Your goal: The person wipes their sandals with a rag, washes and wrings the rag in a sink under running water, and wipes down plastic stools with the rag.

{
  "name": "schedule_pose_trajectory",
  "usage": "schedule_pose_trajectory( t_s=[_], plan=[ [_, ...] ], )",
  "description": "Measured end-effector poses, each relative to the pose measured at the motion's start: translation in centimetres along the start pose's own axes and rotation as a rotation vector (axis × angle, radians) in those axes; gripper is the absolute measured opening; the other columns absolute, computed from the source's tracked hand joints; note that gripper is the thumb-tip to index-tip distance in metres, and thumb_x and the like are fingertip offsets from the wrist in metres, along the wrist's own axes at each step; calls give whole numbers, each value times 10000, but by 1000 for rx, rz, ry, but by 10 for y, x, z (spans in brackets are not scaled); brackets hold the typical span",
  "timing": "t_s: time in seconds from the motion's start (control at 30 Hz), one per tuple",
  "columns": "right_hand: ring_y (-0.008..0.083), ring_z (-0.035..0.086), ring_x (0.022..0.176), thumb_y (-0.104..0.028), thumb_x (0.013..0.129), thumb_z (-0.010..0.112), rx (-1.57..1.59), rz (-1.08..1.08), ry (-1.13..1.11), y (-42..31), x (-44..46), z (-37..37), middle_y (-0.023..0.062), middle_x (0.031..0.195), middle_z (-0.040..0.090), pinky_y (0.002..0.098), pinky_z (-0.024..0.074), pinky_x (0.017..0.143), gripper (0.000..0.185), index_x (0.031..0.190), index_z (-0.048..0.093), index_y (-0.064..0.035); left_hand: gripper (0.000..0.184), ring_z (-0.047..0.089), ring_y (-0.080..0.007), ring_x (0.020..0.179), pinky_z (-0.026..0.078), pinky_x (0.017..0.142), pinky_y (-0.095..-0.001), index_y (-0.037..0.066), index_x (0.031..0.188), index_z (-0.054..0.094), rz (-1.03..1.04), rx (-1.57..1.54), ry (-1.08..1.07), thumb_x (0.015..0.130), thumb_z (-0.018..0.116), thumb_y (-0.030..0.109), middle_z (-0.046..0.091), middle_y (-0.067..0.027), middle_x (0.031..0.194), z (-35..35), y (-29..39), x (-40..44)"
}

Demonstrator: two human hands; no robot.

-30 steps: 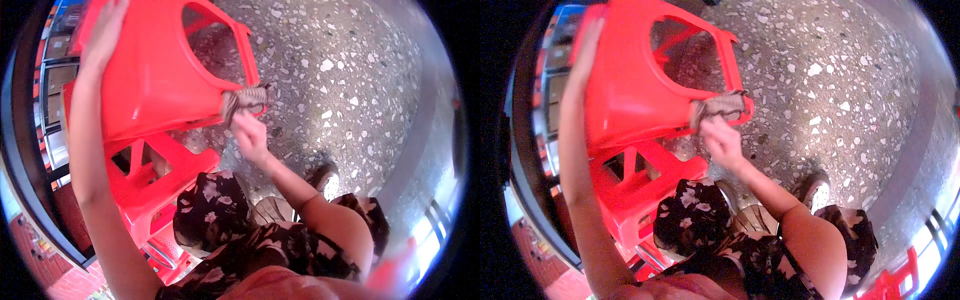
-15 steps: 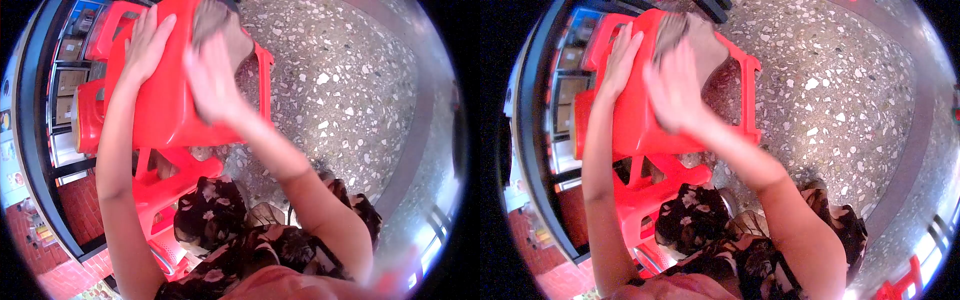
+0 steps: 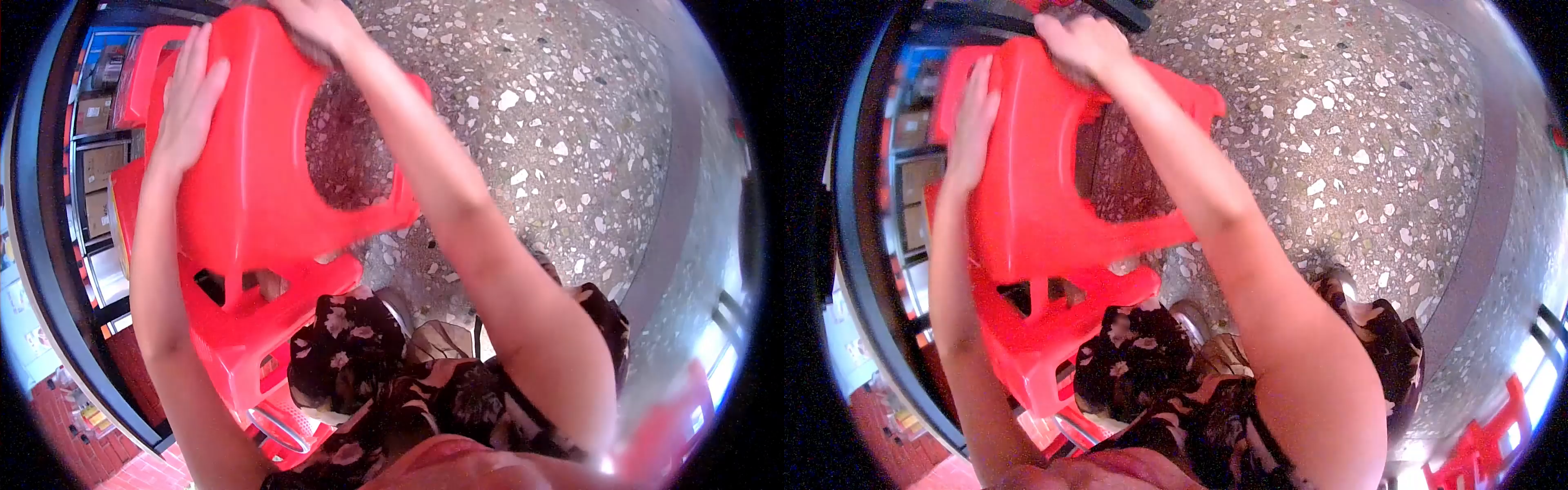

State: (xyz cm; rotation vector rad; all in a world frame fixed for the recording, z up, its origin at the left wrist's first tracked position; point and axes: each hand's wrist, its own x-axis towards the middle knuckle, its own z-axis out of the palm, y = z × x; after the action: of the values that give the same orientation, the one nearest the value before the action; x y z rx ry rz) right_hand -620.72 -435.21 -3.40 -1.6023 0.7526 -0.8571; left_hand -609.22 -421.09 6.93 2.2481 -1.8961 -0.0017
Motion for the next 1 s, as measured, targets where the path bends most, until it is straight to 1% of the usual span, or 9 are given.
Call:
schedule_pose_trajectory(
  t_s=[0.1,0.23,0.47,0.57,0.63,0.7,0.83,0.9,1.0],
  plan=[
    [378,577,686,-296,816,501,95,-175,409,-4,-98,9,223,645,560,496,427,653,343,665,548,8,689,150,-268,1362,77,1093,-423,69,1395,247,233,59,-113,844,348,471,197,-141,1459,-13,14,-36],
    [321,454,725,-164,805,477,-115,-454,605,52,-160,28,163,790,465,434,355,603,192,814,495,27,810,200,-308,1342,105,1091,-425,20,1374,278,336,20,-158,799,324,590,250,-168,1434,-16,6,-63],
    [346,515,923,-273,883,470,169,155,427,305,-170,31,187,974,573,379,399,817,336,955,549,46,832,207,-318,1338,121,1090,-425,17,1361,307,286,-16,-110,795,319,628,268,-170,1425,-14,8,-69],
    [183,512,873,-233,897,449,472,279,489,196,-168,26,85,891,569,301,412,803,261,961,551,-1,847,202,-318,1338,118,1092,-421,22,1365,298,281,7,-104,786,336,640,266,-173,1424,-18,10,-67],
    [317,532,976,-208,777,544,-576,-108,435,152,-169,59,172,1031,596,393,414,806,283,963,584,2,856,195,-317,1341,109,1094,-419,25,1371,284,257,-2,-117,786,330,648,255,-170,1429,-15,11,-68],
    [303,543,935,-130,806,516,171,-245,398,62,-154,39,157,1023,564,373,438,821,250,1004,554,17,859,191,-312,1343,102,1095,-420,10,1372,272,223,-28,-146,791,326,641,241,-177,1433,-13,13,-74],
    [338,535,811,-113,782,532,-218,-605,624,104,-156,33,154,841,558,411,443,719,147,863,555,7,888,187,-315,1343,103,1093,-421,-17,1371,253,323,-19,-124,789,332,649,233,-194,1431,-17,12,-64],
    [335,546,797,-142,810,512,80,-58,459,176,-177,24,151,825,562,461,440,709,143,867,556,-19,893,189,-316,1341,100,1093,-421,-22,1370,253,303,-35,-132,788,334,650,230,-195,1431,-17,13,-65],
    [343,550,851,-189,836,461,-304,-36,202,269,-192,-8,152,846,581,465,397,855,181,834,547,-31,888,191,-317,1340,97,1092,-422,-26,1365,262,282,-63,-117,787,338,644,228,-198,1432,-15,14,-65]
  ],
)
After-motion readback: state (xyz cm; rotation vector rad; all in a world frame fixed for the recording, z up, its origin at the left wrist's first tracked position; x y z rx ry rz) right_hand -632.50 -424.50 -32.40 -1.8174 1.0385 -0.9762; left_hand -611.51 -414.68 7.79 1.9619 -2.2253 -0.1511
